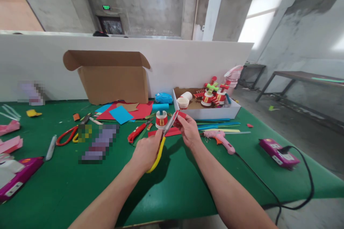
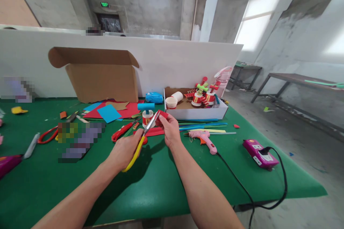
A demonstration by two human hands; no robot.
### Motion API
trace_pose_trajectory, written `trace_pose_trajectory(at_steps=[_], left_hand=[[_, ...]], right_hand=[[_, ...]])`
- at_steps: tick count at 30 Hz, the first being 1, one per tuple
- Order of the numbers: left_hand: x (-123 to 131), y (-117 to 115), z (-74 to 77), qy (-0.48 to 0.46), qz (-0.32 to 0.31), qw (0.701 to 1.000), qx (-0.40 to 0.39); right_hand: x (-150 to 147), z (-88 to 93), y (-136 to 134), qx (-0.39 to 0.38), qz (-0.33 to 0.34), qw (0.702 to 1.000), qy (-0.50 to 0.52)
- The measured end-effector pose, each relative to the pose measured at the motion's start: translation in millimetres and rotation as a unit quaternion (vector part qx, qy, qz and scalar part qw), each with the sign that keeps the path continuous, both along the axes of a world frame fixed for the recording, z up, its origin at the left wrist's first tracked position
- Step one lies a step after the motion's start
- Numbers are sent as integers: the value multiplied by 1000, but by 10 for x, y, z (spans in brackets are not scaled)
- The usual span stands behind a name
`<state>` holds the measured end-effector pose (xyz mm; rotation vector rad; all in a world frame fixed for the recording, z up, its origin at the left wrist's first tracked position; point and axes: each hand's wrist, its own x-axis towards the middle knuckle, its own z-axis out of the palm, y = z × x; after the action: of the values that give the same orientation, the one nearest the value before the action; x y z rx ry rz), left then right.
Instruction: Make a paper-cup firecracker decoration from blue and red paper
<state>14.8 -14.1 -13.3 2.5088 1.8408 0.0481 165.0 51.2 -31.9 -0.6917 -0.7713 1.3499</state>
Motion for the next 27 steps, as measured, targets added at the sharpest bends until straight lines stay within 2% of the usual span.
trace_pose_trajectory(at_steps=[27], left_hand=[[2,-7,34,4,2,1000,-11]], right_hand=[[14,19,6,5,-4,1000,2]])
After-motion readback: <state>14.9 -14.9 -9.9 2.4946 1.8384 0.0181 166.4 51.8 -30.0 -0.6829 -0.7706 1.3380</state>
